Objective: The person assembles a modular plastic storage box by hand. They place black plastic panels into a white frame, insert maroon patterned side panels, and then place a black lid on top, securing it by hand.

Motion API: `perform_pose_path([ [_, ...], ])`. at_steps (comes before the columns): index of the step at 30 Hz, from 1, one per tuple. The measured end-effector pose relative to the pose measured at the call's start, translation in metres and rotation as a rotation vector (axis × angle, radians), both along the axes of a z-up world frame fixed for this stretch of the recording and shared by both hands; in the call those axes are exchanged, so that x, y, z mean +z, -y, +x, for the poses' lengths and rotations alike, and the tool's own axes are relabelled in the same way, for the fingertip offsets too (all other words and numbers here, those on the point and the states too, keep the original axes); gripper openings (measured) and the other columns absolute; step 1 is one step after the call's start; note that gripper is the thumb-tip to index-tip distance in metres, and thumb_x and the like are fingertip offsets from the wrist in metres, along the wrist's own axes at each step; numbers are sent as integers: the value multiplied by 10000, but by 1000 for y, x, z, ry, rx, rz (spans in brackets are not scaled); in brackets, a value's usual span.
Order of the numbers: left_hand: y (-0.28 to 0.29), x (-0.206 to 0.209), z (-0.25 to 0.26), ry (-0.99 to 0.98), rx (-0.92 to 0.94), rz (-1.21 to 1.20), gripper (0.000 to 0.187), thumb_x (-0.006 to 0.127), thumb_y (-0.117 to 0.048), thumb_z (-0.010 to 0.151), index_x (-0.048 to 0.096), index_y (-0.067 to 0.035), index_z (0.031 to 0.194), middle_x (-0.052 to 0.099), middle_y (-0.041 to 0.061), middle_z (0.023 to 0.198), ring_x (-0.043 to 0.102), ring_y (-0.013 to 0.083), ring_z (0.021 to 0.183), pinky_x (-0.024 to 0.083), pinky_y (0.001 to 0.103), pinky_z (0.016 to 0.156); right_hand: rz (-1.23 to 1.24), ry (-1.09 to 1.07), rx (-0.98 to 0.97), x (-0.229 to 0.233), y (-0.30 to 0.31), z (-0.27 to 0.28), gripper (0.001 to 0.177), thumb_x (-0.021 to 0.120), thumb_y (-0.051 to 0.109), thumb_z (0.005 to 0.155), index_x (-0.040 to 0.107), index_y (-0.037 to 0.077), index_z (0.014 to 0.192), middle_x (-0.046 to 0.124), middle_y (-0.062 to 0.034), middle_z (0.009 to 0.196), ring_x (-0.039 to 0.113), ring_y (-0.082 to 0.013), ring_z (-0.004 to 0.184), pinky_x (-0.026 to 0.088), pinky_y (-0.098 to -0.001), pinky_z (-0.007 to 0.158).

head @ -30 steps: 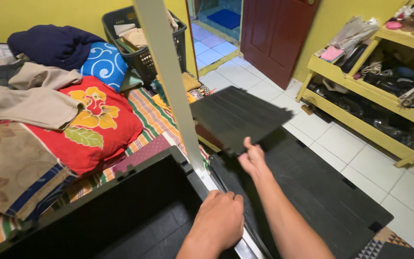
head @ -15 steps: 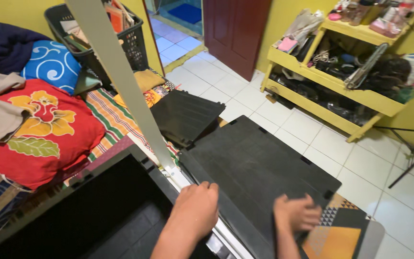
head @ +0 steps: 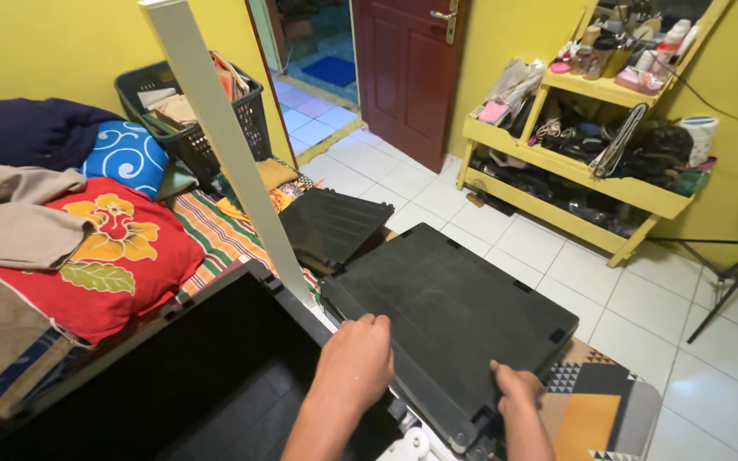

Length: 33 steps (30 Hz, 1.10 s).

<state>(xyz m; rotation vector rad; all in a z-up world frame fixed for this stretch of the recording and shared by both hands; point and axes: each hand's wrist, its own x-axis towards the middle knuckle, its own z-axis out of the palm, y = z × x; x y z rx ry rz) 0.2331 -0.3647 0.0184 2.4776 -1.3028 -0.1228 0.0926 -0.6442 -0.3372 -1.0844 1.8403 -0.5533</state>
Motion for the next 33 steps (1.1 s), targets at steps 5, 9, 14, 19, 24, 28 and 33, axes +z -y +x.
perform_pose_path([
  [5, -12, 16, -18, -172, 76, 21, 154, 579, -129, 896, 633, -23, 994, 679, 167, 1046, 663, 386, 1013, 543, 504, 871, 237, 432, -160, 31, -16, 1, 693, 889, 151, 697, 630, 2, 1322, 692, -190, 1299, 684, -367, 1123, 477, -540, 813],
  [9, -13, 19, -27, -172, 94, 79, 183, 593, -169, 900, 639, -18, 993, 686, 170, 1075, 662, 391, 1033, 547, 502, 884, 269, 594, -152, 51, -28, 4, 600, 885, 170, 746, 614, 30, 1263, 674, -137, 1203, 650, -312, 1054, 458, -471, 781],
  [14, -24, 15, -32, -195, 124, 16, 180, 587, -153, 903, 658, -6, 978, 695, 194, 1061, 661, 396, 1041, 545, 510, 882, -18, 1093, -98, 63, -36, 14, 409, 795, 136, 780, 635, 10, 1135, 692, -105, 1139, 680, -265, 1004, 568, -390, 852],
  [19, -28, 9, -35, -289, 159, -98, 215, 565, -134, 911, 681, 1, 1032, 702, 209, 1059, 673, 397, 1032, 545, 482, 907, -411, 792, -75, 87, -34, -2, 371, 843, 94, 903, 541, -26, 1083, 616, -89, 1129, 560, -189, 1051, 480, -359, 939],
  [24, -25, -6, -31, -245, 112, -277, 230, 601, -102, 883, 669, 31, 1059, 677, 233, 1094, 640, 405, 1079, 515, 461, 958, -431, 1003, -109, 142, -35, -42, 303, 781, 106, 897, 553, 42, 1086, 624, -59, 1071, 617, -194, 942, 542, -351, 841],
  [28, -23, -10, -28, -181, 160, -488, 258, 621, -89, 864, 658, 36, 1086, 672, 234, 1097, 626, 407, 1096, 497, 450, 964, -488, 1208, -89, 180, -54, -64, 253, 738, 86, 930, 559, 2, 1088, 641, -97, 1090, 647, -247, 944, 582, -389, 835],
  [33, -35, 8, -13, -68, 243, -688, 271, 633, -84, 852, 681, 29, 1093, 703, 230, 1093, 669, 383, 1059, 531, 430, 935, -314, 1423, -153, 228, -67, -71, 331, 650, 168, 971, 589, 13, 1257, 669, -94, 1215, 684, -275, 1084, 583, -439, 955],
])
